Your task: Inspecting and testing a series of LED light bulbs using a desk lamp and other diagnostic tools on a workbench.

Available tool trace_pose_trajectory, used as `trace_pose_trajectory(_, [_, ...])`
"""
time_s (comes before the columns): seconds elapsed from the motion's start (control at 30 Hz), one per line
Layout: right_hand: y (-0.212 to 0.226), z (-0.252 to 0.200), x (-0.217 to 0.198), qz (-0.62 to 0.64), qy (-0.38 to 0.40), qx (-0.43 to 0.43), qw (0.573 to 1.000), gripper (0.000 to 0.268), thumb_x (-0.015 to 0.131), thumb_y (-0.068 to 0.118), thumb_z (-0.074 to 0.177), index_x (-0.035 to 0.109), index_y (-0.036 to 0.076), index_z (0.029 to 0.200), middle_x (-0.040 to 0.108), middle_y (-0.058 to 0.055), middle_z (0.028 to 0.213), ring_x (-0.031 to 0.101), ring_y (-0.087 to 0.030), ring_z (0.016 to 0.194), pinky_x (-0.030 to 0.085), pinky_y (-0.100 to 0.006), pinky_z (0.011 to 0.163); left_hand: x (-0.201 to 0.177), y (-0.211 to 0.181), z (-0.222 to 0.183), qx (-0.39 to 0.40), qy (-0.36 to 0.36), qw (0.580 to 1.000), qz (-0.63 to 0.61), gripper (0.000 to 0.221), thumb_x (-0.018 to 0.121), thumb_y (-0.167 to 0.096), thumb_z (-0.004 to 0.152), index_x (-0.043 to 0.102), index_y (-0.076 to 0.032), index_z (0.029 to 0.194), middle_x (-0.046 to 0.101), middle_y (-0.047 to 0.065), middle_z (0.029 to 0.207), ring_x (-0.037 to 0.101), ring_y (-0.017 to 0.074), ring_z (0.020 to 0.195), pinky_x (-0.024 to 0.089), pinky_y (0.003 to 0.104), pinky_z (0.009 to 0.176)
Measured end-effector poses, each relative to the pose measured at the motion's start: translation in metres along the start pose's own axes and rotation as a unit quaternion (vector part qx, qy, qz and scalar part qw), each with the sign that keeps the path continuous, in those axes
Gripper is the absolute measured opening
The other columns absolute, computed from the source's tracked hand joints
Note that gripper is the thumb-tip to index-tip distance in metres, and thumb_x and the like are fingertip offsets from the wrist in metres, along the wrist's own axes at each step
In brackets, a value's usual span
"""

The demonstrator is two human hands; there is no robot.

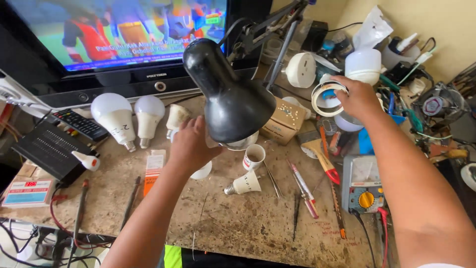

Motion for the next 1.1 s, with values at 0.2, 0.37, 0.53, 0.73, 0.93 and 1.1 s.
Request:
trace_pose_trajectory(0.2, [-0.039, 0.031, 0.058, -0.04, -0.021, -0.019, 0.999, 0.044, 0.055, 0.02, 0.108, 0.061, 0.023, 0.152, 0.069, -0.031, 0.119, 0.067, -0.048, 0.111, 0.054, -0.056, 0.096, 0.044, 0.003, 0.036, -0.01, 0.088, 0.995, 0.044, 0.086, 0.082, -0.061, 0.062, 0.06, -0.017, 0.133, 0.064, 0.001, 0.132, 0.053, 0.0244, 0.134, 0.043, 0.052, 0.108])
trace_pose_trajectory(0.37, [-0.041, 0.033, 0.057, -0.067, 0.043, 0.007, 0.997, 0.048, 0.063, 0.029, 0.101, 0.064, 0.016, 0.147, 0.07, -0.029, 0.125, 0.065, -0.048, 0.115, 0.052, -0.057, 0.099, 0.045, 0.001, 0.039, 0.01, 0.096, 0.994, 0.053, 0.08, 0.079, -0.063, 0.066, 0.066, -0.016, 0.129, 0.07, 0.003, 0.126, 0.057, 0.0247, 0.13, 0.042, 0.053, 0.109])
trace_pose_trajectory(0.53, [-0.042, 0.022, 0.054, -0.099, 0.077, 0.019, 0.992, 0.059, 0.067, 0.04, 0.095, 0.063, 0.013, 0.147, 0.072, -0.026, 0.124, 0.064, -0.047, 0.119, 0.05, -0.057, 0.102, 0.048, -0.002, 0.028, 0.007, 0.071, 0.996, 0.044, 0.069, 0.078, -0.058, 0.067, 0.07, -0.018, 0.123, 0.072, -0.001, 0.118, 0.057, 0.0214, 0.129, 0.043, 0.05, 0.107])
trace_pose_trajectory(0.73, [0.005, -0.028, -0.003, -0.134, 0.042, 0.01, 0.99, 0.059, 0.07, 0.033, 0.097, 0.065, 0.003, 0.147, 0.072, -0.029, 0.125, 0.064, -0.051, 0.116, 0.052, -0.06, 0.095, 0.036, -0.015, -0.023, 0.085, -0.023, 0.993, 0.084, 0.055, 0.078, -0.05, 0.079, 0.067, -0.012, 0.117, 0.062, 0.004, 0.117, 0.054, 0.0248, 0.123, 0.047, 0.05, 0.096])
trace_pose_trajectory(0.93, [0.135, -0.139, -0.034, 0.047, 0.02, 0.042, 0.998, 0.036, 0.066, 0.025, 0.102, 0.066, 0.005, 0.133, 0.071, -0.014, 0.115, 0.067, -0.027, 0.091, 0.056, -0.044, 0.078, 0.063, -0.056, -0.101, 0.194, -0.044, 0.98, -0.009, 0.062, 0.09, -0.048, 0.072, 0.066, -0.014, 0.118, 0.071, 0.005, 0.114, 0.062, 0.0276, 0.109, 0.049, 0.045, 0.088])
trace_pose_trajectory(1.1, [0.179, -0.207, 0.058, 0.05, 0.299, -0.119, 0.946, 0.08, 0.081, 0.039, 0.083, 0.043, 0.028, 0.154, 0.044, 0.0, 0.157, 0.055, -0.017, 0.126, 0.035, -0.046, 0.115, 0.092, -0.049, -0.105, 0.192, -0.108, 0.973, 0.067, 0.059, 0.093, -0.04, 0.065, 0.064, -0.014, 0.111, 0.075, 0.003, 0.094, 0.058, 0.0295, 0.098, 0.044, 0.042, 0.072])
Point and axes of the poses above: each hand's wrist, its own z-axis towards the middle knuckle, its own x-axis out of the palm, y = z × x, the point moved 7 cm from there along z, towards the middle knuckle
